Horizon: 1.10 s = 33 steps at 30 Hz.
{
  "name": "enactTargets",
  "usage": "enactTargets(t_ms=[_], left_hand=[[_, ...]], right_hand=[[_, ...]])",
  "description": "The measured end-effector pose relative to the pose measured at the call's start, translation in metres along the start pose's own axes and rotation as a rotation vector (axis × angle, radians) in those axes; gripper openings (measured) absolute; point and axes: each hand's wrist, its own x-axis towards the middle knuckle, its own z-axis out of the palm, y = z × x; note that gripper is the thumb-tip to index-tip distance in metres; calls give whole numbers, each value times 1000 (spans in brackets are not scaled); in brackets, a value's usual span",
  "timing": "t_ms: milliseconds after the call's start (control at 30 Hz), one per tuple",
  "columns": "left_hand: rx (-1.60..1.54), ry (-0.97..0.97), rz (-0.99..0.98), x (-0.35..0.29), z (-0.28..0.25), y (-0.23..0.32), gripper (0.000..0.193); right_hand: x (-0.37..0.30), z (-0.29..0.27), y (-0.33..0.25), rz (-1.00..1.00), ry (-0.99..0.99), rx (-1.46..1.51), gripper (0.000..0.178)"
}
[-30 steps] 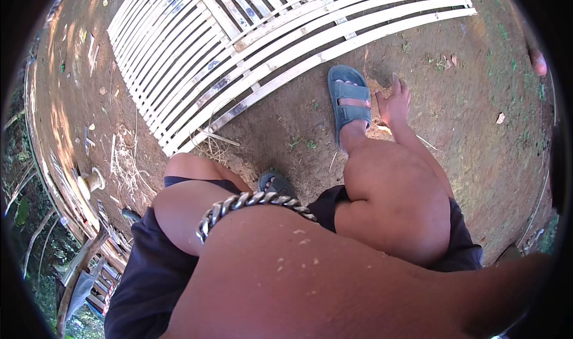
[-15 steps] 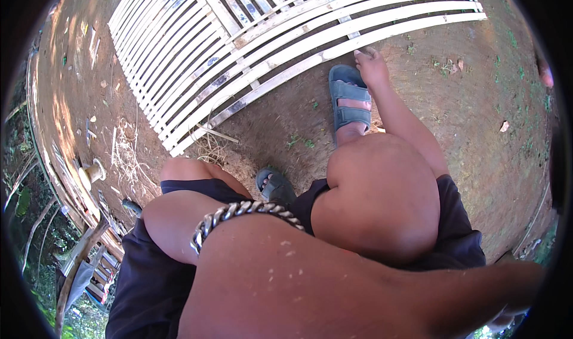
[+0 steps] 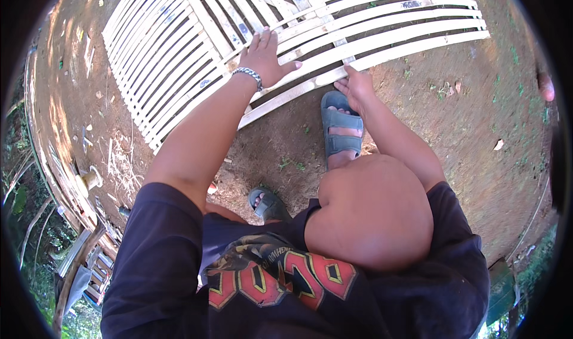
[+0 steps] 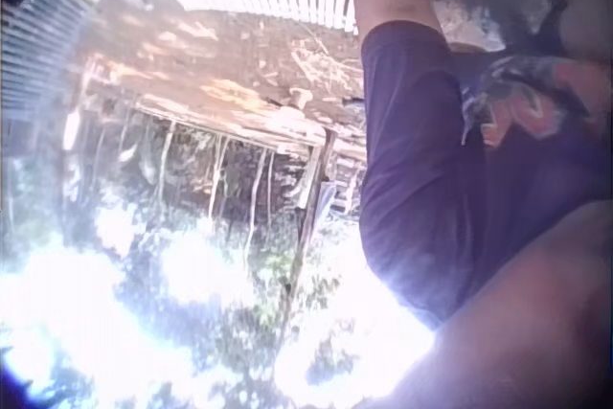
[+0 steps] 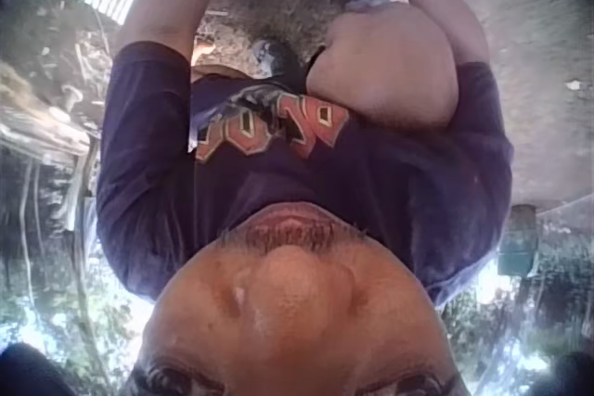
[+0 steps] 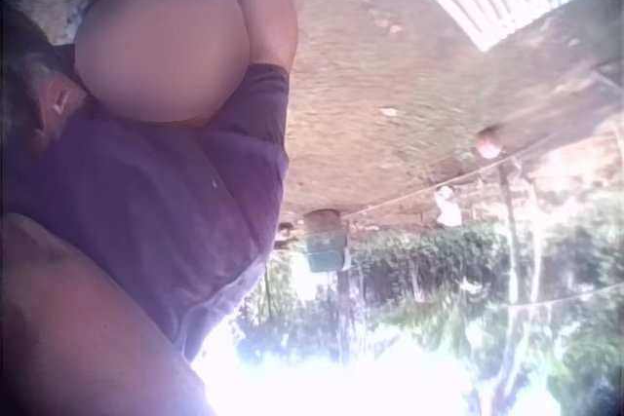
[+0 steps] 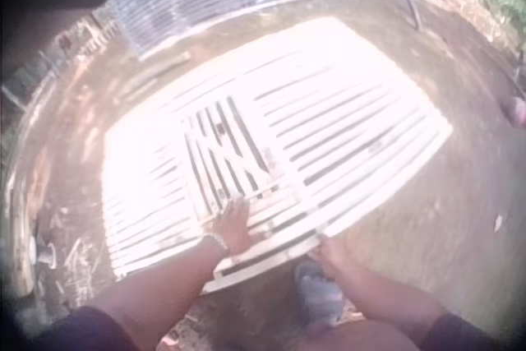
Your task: The person uses a knife to shave and shape thin bamboo strips. They then insert these strips into a large, partially completed bamboo lattice structure on the ground, weaving them into the existing frame to continue the construction.
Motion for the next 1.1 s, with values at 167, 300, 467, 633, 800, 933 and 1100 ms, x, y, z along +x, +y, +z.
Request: enactTargets(t_ms=[167,300,467,633,800,933,1100], left_hand=[[-42,-84,-128,32,9,4,122],[-36,-50,-142,29,26,9,123],[-32,-70,-132,27,15,5,126],[-46,-59,-128,24,10,4,128],[-40,-55,-106,24,10,3,131],[-51,-70,-101,25,9,1,130],[-79,-45,-94,27,15,0,132]], right_hand=[[-3,-6,-11,27,-5,-43,48],[-8,-9,-23,78,-48,-75,38],[-19,-2,-33,95,-47,-92,38],[-22,-2,-32,90,-36,-51,45],[-30,3,-34,88,15,-41,35],[-26,1,-34,88,-28,-57,36],[-27,7,-35,98,-1,-61,34]])
